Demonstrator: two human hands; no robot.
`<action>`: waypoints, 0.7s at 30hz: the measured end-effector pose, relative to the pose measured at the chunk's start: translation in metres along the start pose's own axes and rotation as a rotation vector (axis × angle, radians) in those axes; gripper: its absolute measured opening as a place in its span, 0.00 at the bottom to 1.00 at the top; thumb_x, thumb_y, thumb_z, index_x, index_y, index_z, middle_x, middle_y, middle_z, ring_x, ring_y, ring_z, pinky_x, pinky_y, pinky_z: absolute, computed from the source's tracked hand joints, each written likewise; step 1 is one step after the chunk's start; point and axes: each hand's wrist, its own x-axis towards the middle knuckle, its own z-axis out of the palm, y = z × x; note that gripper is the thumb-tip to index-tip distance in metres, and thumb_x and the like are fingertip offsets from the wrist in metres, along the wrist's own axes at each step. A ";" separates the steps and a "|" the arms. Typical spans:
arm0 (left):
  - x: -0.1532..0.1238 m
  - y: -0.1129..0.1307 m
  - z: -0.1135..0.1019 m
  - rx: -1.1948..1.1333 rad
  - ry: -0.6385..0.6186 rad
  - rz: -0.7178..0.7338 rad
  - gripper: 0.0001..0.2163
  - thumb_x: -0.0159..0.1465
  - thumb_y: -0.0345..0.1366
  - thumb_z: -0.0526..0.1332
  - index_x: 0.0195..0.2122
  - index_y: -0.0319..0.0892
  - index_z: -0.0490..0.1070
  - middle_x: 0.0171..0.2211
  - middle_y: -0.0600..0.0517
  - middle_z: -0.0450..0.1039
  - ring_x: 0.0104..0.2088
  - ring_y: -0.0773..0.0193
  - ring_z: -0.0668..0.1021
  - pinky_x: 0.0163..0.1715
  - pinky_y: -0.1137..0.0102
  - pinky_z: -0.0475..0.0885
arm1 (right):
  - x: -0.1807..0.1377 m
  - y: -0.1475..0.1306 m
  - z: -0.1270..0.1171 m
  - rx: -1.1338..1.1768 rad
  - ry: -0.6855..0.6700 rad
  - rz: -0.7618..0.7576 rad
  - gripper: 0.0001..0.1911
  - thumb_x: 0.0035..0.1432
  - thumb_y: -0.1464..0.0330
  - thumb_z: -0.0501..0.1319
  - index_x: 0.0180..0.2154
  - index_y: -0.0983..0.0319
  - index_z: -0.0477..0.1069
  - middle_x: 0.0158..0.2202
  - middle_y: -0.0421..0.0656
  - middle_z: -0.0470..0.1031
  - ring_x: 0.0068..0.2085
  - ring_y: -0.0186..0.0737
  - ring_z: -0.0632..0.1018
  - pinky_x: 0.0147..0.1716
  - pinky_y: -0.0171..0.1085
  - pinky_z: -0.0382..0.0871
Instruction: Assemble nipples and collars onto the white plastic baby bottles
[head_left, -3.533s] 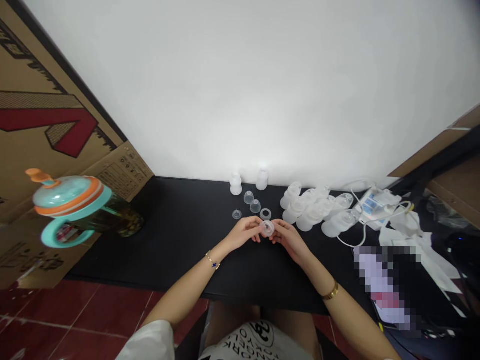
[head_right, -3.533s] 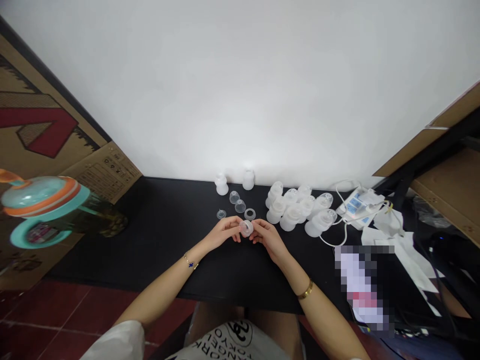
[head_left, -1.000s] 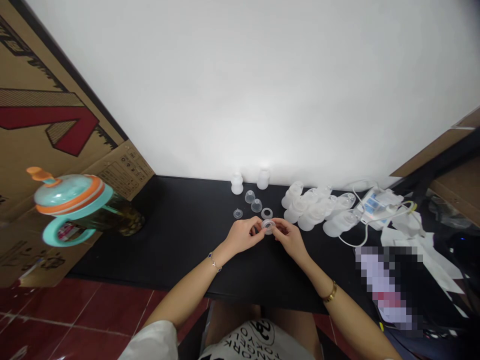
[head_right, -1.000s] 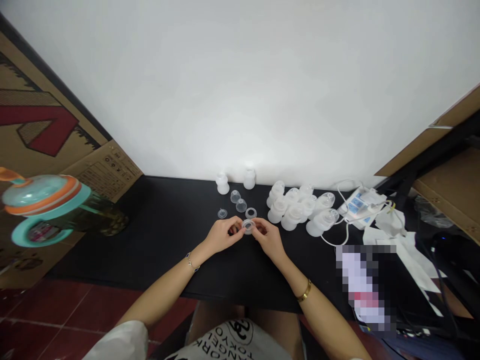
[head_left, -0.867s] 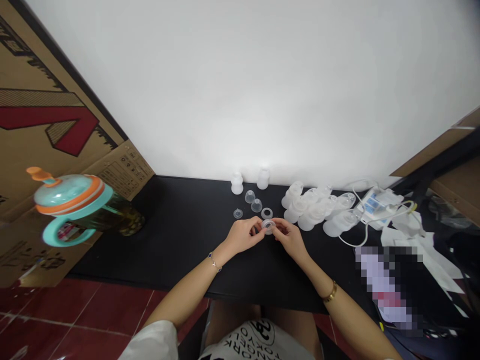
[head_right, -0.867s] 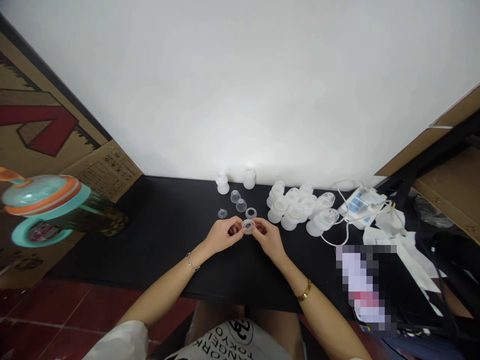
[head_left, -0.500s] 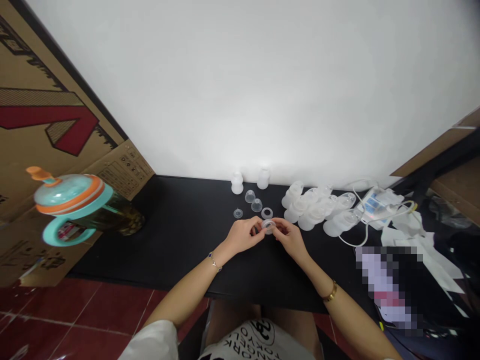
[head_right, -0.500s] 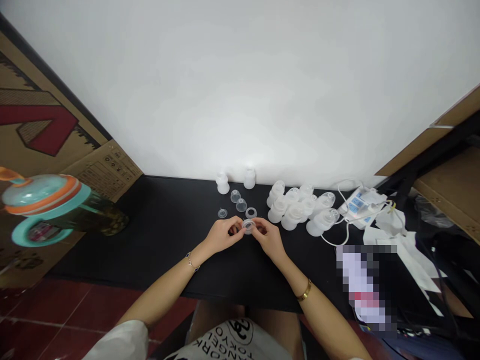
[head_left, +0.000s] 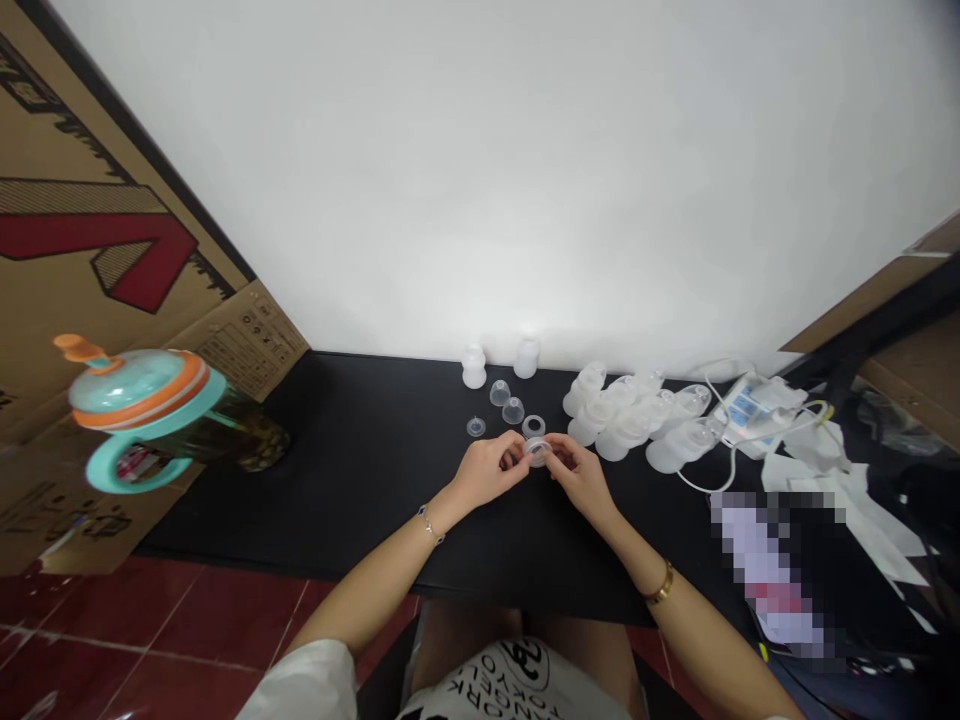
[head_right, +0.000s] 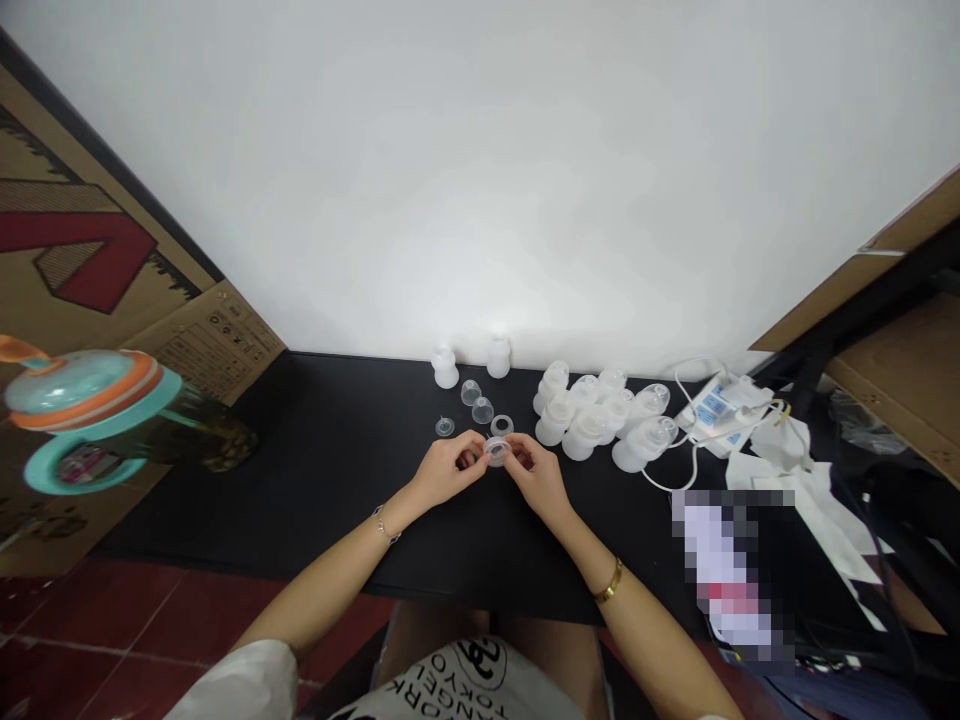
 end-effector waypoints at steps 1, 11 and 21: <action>0.000 0.000 0.000 -0.021 0.010 -0.013 0.05 0.66 0.38 0.60 0.40 0.45 0.71 0.30 0.56 0.79 0.27 0.68 0.79 0.31 0.74 0.72 | 0.000 0.000 0.000 -0.014 0.000 0.000 0.18 0.61 0.54 0.62 0.44 0.60 0.76 0.34 0.46 0.80 0.26 0.38 0.74 0.25 0.36 0.70; 0.001 0.001 0.000 -0.057 0.024 -0.048 0.06 0.66 0.38 0.60 0.43 0.45 0.70 0.32 0.56 0.80 0.26 0.69 0.78 0.30 0.74 0.72 | -0.002 -0.006 0.001 -0.207 -0.121 -0.088 0.17 0.64 0.58 0.60 0.27 0.60 0.72 0.21 0.37 0.67 0.24 0.35 0.67 0.23 0.34 0.58; 0.002 0.001 0.000 0.133 -0.083 -0.012 0.07 0.66 0.38 0.59 0.41 0.45 0.73 0.27 0.56 0.76 0.26 0.66 0.78 0.28 0.73 0.68 | -0.004 -0.005 0.002 -0.176 -0.119 -0.070 0.15 0.63 0.58 0.59 0.29 0.60 0.72 0.23 0.37 0.69 0.25 0.36 0.68 0.25 0.34 0.58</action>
